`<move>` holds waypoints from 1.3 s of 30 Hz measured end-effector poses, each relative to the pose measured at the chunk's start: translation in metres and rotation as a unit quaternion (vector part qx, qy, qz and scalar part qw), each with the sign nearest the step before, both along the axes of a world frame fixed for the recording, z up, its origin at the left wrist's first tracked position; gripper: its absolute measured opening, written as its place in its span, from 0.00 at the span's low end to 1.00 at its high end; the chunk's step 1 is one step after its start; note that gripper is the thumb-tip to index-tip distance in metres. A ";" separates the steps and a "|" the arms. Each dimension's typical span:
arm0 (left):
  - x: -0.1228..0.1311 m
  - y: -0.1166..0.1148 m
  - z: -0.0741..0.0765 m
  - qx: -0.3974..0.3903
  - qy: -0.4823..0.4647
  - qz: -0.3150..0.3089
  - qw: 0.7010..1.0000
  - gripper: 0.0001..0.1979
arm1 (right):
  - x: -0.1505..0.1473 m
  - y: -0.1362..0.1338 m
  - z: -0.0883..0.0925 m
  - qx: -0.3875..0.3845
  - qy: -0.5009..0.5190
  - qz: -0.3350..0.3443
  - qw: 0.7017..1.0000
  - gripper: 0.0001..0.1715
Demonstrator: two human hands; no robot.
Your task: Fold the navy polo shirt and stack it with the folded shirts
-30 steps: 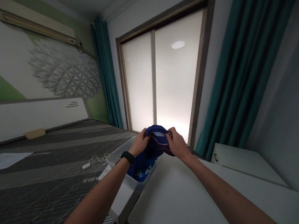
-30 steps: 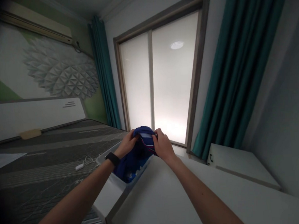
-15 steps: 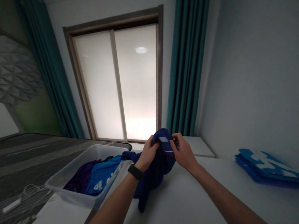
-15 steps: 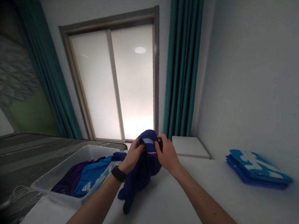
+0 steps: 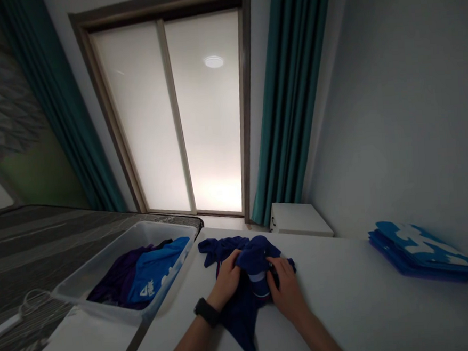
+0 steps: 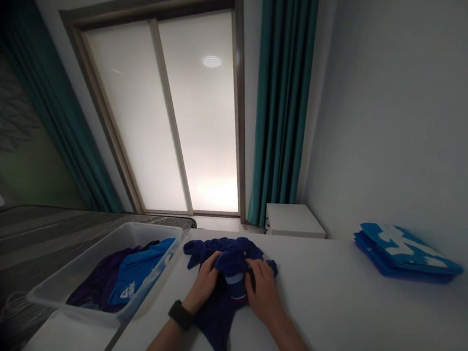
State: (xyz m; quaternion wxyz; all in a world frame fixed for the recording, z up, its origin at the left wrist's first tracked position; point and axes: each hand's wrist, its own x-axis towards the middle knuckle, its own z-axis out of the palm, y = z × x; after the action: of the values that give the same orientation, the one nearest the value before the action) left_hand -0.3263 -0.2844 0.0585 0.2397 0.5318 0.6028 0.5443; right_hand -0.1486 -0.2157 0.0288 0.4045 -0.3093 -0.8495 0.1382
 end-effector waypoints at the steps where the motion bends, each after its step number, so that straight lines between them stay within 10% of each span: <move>1: 0.000 0.000 -0.001 -0.007 0.003 0.016 1.000 0.14 | 0.002 -0.002 0.000 0.013 -0.014 0.001 1.000 0.18; 7: 0.004 0.001 -0.008 0.007 -0.177 0.051 0.983 0.23 | 0.011 -0.009 -0.001 0.072 -0.128 0.031 0.989 0.55; 18: 0.008 0.002 -0.003 -0.067 -0.125 -0.041 0.989 0.19 | 0.033 0.020 0.012 -0.158 0.081 0.016 0.984 0.29; 26: 0.018 -0.011 -0.009 -0.104 0.234 -0.120 0.959 0.46 | 0.046 0.035 0.017 -0.244 0.209 -0.053 0.945 0.29; 29: 0.024 -0.009 -0.011 -0.118 0.305 -0.077 0.942 0.27 | 0.046 0.036 0.018 -0.295 0.240 -0.038 0.924 0.28; 34: 0.007 -0.004 -0.006 -0.082 0.191 -0.007 0.978 0.19 | 0.056 0.042 0.025 -0.319 0.236 -0.059 0.916 0.31; 39: -0.009 -0.004 0.002 0.005 0.039 0.087 0.995 0.16 | 0.074 0.048 0.035 -0.176 0.212 -0.205 0.939 0.30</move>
State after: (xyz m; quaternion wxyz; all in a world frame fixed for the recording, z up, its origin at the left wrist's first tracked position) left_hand -0.3357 -0.2886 0.0607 0.1652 0.4994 0.6529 0.5450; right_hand -0.0746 -0.1674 0.0640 0.5341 -0.5067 -0.6242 0.2615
